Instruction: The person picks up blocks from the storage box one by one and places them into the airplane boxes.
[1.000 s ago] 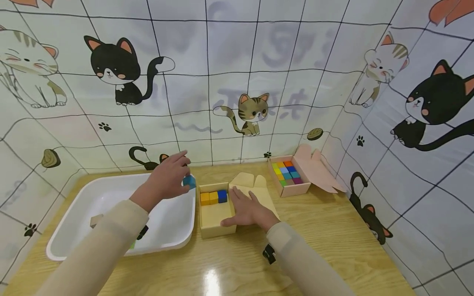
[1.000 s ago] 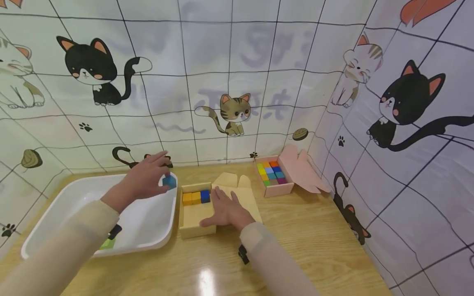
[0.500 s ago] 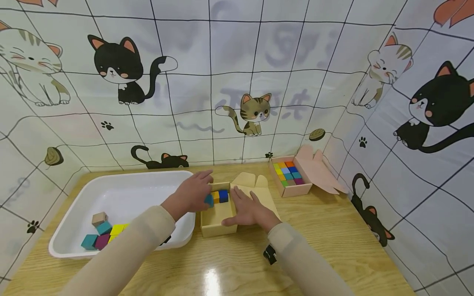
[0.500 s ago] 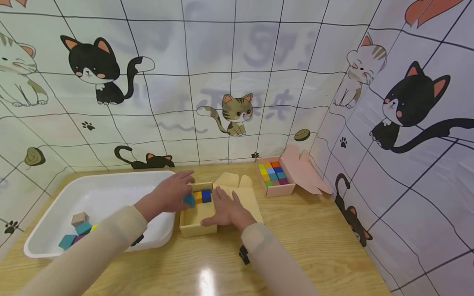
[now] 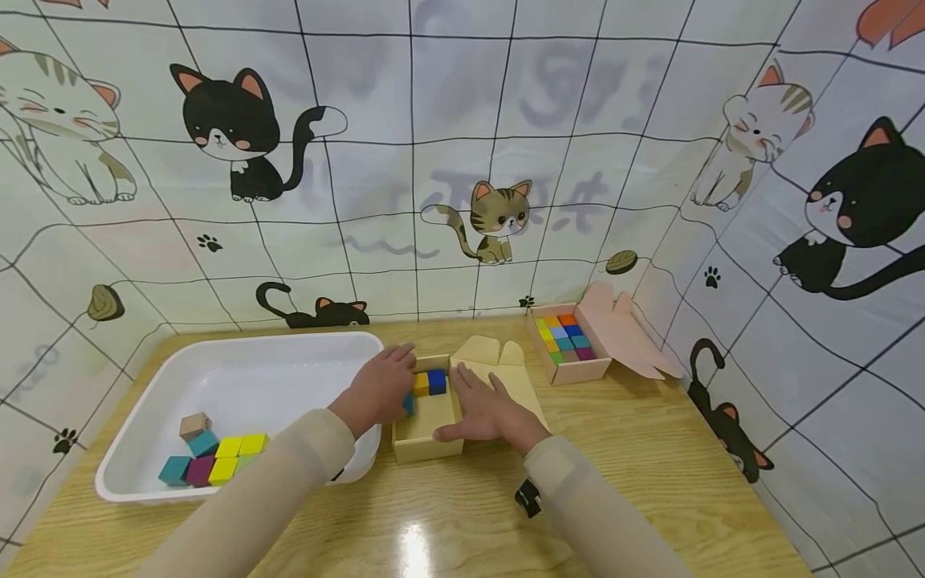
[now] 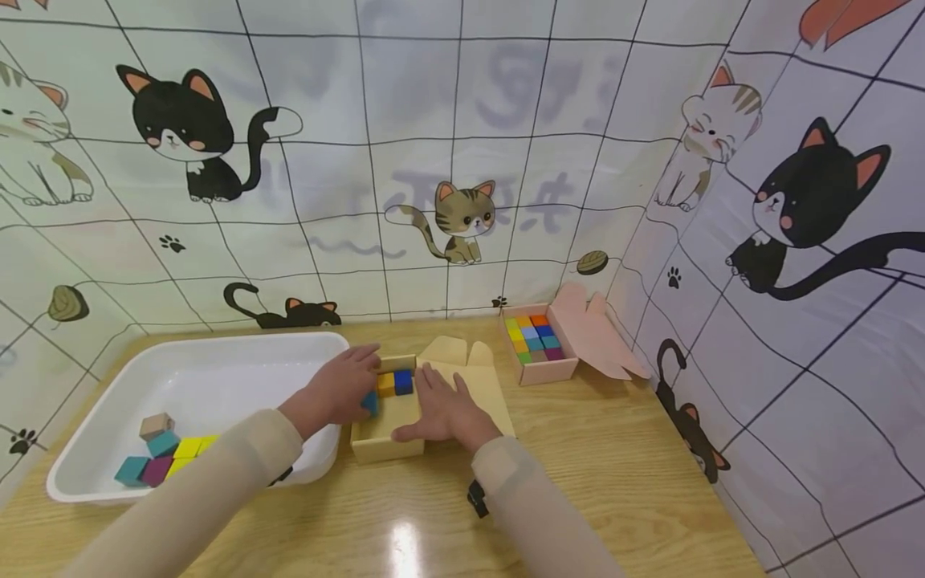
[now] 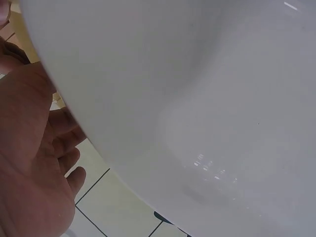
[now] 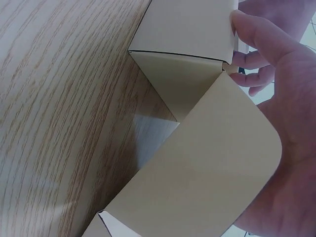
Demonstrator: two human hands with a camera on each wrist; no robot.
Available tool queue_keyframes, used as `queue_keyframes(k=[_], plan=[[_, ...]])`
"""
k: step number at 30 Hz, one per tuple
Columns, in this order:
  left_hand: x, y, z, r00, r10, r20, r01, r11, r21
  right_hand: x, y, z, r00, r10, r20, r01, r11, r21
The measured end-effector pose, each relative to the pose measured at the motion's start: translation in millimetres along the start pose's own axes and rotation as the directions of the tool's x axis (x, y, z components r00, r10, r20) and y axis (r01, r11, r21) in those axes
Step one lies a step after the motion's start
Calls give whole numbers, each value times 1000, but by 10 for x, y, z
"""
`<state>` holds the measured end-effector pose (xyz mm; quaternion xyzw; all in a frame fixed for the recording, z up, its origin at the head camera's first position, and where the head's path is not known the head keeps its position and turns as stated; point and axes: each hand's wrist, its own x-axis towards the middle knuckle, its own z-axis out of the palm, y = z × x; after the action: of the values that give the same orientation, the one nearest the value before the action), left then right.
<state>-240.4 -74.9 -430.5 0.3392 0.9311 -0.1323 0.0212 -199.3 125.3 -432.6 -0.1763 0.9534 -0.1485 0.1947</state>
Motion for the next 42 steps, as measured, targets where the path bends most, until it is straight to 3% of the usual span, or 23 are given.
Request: queue_keyframes(k=[8,15,19,23,26,29,32,37,42], plan=[[19,40,9,999,-18,30,14,993,118,11,-1,16,1000,2,3,-2,1000,-3],[60,68,46,1000,3,3,-3,969,247,13,-6,-1,1000,13,0,-13,1000,-17],[67,81,26,999,-2,32,-6,971,239,14,-4,4,1000,10,-2,-10,1000,-14],[31,31,-86,1000,2,26,-6,991,136,11,-8,14,1000,9,-1,-9,1000,-10],[-32,-108,-232,999,-2,-49,3,1000,31,4,-13,11,1000,9,-1,-9,1000,-6],[-144,-341,-353,988,-13,-151,7,999,-41,-4,-19,8,1000,7,-2,-7,1000,-3],[-303,-606,-416,978,-50,-202,34,996,-82,-10,-23,5,1000,4,-2,-4,1000,1],[-618,-988,-409,973,-137,-187,112,984,-138,-12,-18,7,1000,-1,-3,1,1000,2],[-930,-1230,-308,970,-210,-118,196,973,-123,-13,-10,10,1000,-2,-4,2,1000,1]])
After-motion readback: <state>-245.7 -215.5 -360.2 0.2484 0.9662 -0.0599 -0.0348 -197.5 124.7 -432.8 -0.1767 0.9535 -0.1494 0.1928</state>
